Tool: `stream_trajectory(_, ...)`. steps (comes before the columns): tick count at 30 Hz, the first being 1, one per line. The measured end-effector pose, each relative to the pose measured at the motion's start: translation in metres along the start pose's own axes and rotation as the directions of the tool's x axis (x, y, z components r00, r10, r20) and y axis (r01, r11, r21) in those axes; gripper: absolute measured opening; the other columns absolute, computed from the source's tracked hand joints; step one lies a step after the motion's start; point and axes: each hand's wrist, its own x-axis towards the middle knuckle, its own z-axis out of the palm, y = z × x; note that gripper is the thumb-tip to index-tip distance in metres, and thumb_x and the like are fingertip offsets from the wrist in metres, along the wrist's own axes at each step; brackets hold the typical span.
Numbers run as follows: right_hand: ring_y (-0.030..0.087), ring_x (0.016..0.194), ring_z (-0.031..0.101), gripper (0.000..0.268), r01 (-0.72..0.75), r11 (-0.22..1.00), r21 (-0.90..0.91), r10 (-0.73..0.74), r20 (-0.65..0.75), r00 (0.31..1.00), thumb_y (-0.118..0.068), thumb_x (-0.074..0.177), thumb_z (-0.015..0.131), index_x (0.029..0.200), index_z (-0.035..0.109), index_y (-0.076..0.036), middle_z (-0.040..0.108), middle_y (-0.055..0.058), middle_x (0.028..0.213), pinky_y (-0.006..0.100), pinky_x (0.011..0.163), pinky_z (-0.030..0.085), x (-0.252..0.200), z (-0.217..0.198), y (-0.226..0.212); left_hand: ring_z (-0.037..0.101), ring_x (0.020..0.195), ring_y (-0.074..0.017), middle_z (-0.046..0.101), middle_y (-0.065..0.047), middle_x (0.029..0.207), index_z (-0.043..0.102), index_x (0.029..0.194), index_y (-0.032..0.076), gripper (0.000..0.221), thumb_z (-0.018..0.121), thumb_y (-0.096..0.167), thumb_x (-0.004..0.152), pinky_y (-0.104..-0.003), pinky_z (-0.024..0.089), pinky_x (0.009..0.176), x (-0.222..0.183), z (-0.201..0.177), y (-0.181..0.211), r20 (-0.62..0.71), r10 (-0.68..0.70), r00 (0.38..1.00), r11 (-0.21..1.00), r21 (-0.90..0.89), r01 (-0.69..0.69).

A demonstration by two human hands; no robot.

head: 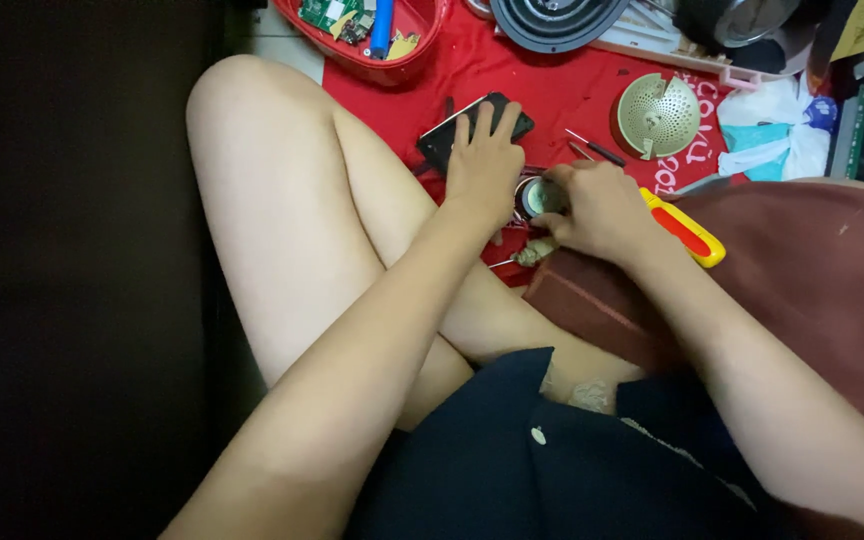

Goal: Repairing a small electronic device by aligning and installing a circuit board and speaker into its housing.

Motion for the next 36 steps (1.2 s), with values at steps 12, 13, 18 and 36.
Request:
stream_trajectory(12, 0.033, 0.061, 0.057, 0.035, 0.051, 0.996, -0.076, -0.057, -0.081, 0.995, -0.023, 0.068, 0.067, 0.088, 0.054, 0.002, 0.059, 0.015, 0.071, 0.039, 0.058, 0.046, -0.009, 0.018, 0.006, 0.034, 0.108, -0.0326, 0.037, -0.011, 0.129, 0.068, 0.071, 0.007, 0.015, 0.065, 0.007, 0.057, -0.042, 0.024, 0.093, 0.0, -0.002, 0.0, -0.029, 0.003, 1.0, 1.0, -0.004, -0.003)
stream_trajectory(13, 0.033, 0.061, 0.057, 0.035, 0.05, 0.996, -0.077, -0.056, -0.081, 0.995, -0.023, 0.068, 0.067, 0.088, 0.054, 0.002, 0.059, 0.015, 0.071, 0.039, 0.058, 0.046, -0.009, 0.019, 0.007, 0.034, 0.108, -0.0326, 0.037, -0.011, 0.129, 0.068, 0.071, 0.007, 0.015, 0.065, 0.007, 0.057, -0.042, 0.024, 0.093, -0.001, -0.002, 0.001, -0.029, 0.004, 1.0, 1.0, -0.005, -0.004)
stream_trajectory(18, 0.034, 0.053, 0.055, 0.039, -0.039, 0.993, -0.113, 0.026, -0.108, 0.994, -0.029, 0.07, 0.068, 0.086, 0.053, 0.003, 0.058, 0.018, 0.065, 0.039, 0.052, 0.046, -0.01, 0.025, 0.007, 0.036, 0.106, -0.0314, 0.039, -0.011, 0.127, 0.068, 0.073, 0.007, 0.014, 0.064, 0.008, 0.059, -0.041, 0.026, 0.092, -0.002, -0.003, 0.001, -0.075, 0.002, 0.997, 1.0, 0.007, -0.001)
stream_trajectory(36, 0.037, 0.081, 0.062, 0.048, -0.012, 0.993, -0.116, 0.006, -0.056, 0.998, -0.031, 0.071, 0.068, 0.109, 0.059, -0.003, 0.059, 0.016, 0.087, 0.046, 0.068, 0.049, -0.018, 0.013, 0.006, 0.045, 0.095, -0.0302, 0.056, -0.012, 0.094, 0.068, 0.074, 0.011, 0.035, 0.076, 0.037, 0.051, -0.045, 0.03, 0.088, -0.058, -0.076, -0.041, -0.073, -0.186, 0.98, 0.982, -0.045, 0.183)
